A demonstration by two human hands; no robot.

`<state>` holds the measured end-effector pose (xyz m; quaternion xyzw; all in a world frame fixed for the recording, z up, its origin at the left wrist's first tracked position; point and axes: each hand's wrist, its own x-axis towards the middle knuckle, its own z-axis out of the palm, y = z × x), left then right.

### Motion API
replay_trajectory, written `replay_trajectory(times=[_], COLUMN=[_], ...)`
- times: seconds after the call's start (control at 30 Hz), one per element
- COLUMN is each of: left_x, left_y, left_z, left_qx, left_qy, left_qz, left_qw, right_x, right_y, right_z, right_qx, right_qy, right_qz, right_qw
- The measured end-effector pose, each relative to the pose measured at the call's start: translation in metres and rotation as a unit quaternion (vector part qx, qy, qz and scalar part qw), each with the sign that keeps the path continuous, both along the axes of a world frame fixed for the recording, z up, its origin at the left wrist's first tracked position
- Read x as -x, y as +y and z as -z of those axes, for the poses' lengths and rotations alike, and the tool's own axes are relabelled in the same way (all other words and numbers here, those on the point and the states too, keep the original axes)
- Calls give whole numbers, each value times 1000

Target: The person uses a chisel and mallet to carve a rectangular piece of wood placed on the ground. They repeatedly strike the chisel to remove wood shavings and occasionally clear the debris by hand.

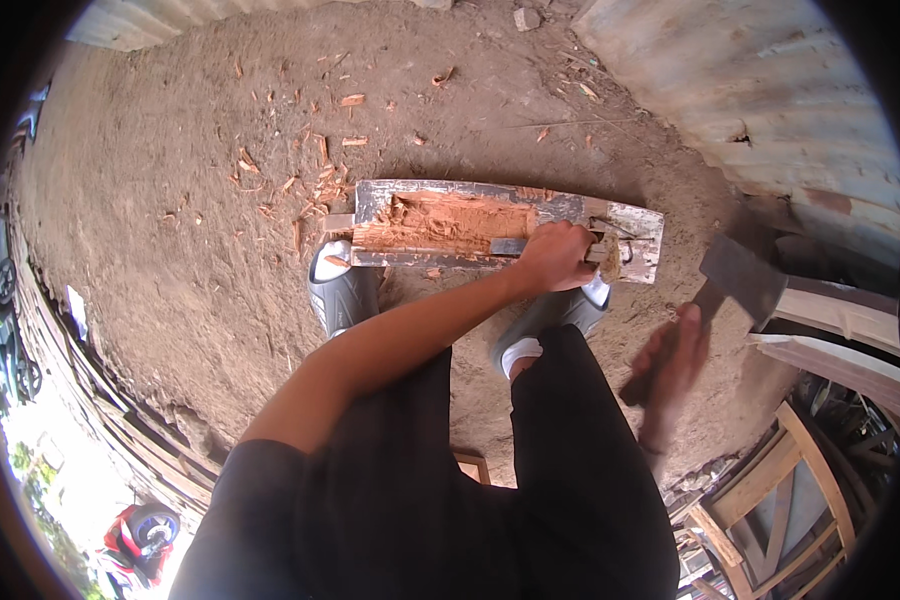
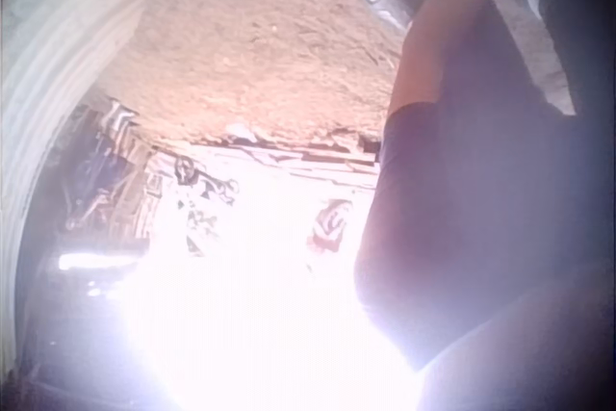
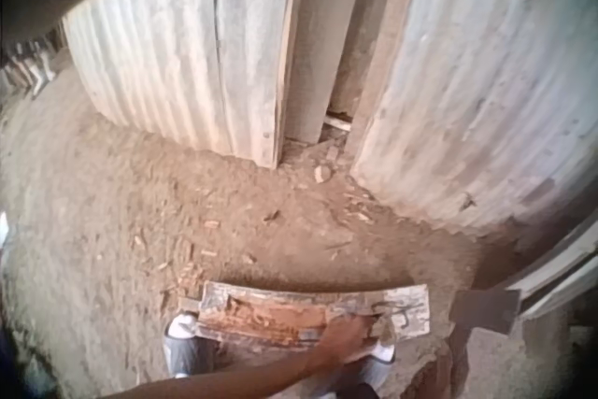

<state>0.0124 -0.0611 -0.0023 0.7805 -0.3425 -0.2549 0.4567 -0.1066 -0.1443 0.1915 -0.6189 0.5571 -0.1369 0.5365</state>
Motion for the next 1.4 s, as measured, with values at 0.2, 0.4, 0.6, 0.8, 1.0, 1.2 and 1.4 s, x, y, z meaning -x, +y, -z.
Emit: replay_trajectory(times=[0.2,0.4,0.6,0.8,1.0,1.2,1.4], left_x=[-9,-4,1,2,5,5,5], left_y=[7,11,2,4,5,3,3], left_z=[-15,-21,-19,-15,-9,-8,-1], left_qx=[-15,2,10,-14,-42,-35,-40], left_qy=[29,-11,-12,-19,3,-29,-7], left_qz=[-61,-31,4,113,98,69,3], left_qw=[998,999,1000,993,994,997,999], right_x=[9,17,18,27,28,22,29], right_y=[-25,-39,-32,-24,-26,-23,-4], right_z=[-5,-36,-37,-25,-27,-21,8], right_qx=[-189,-135,-137,-160,-158,-90,-115], right_qy=[161,25,29,51,52,12,160], right_qz=[-171,-77,-70,-92,-103,-52,-193], right_qw=[953,987,988,981,981,995,961])
